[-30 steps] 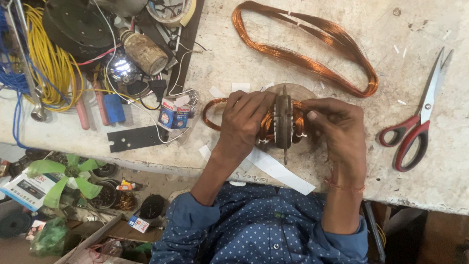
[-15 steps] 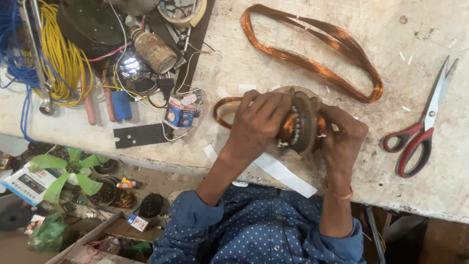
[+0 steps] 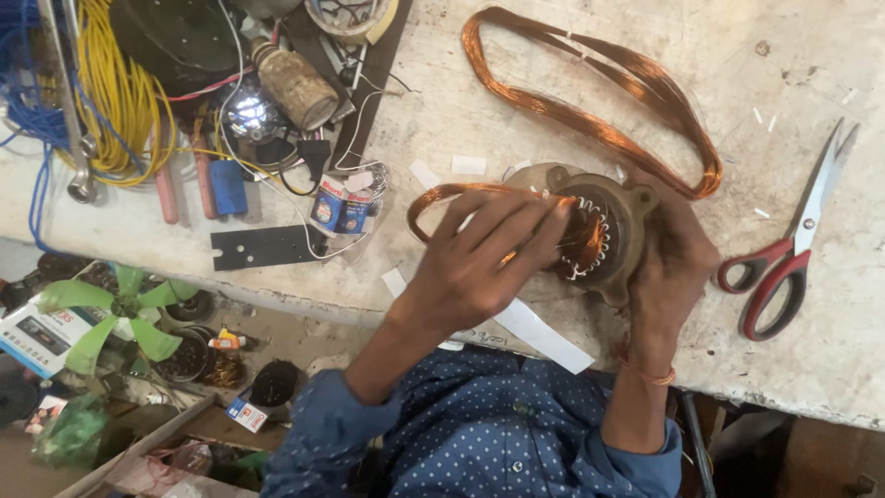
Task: The person winds copper wire around a motor stator, inserting small white insulating pieces between layers. They use shears to trim the wire and a screwdriver to adjust the winding. The person continues winding and adjusting the coil throughout the clip.
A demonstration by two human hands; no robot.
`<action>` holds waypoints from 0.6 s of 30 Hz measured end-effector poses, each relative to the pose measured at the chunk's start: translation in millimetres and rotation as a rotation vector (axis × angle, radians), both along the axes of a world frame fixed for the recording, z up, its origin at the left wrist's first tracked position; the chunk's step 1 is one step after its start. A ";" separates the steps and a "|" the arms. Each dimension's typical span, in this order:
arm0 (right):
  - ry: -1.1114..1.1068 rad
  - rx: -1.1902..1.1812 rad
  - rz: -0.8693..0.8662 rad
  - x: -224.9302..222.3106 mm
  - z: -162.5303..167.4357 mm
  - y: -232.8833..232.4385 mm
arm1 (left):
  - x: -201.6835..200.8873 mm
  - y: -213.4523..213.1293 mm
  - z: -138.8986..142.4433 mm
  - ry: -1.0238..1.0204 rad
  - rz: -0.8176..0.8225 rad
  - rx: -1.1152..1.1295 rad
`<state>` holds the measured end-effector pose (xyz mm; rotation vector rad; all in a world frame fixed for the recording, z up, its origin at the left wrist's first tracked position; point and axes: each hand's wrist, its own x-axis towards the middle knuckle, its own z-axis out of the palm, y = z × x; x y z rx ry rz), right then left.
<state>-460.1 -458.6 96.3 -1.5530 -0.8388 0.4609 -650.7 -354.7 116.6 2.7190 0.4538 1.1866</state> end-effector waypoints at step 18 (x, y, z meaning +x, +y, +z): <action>0.307 0.109 0.045 -27.4 6.7 7.2 | -72.2 34.3 -18.1 0.437 -0.134 -0.093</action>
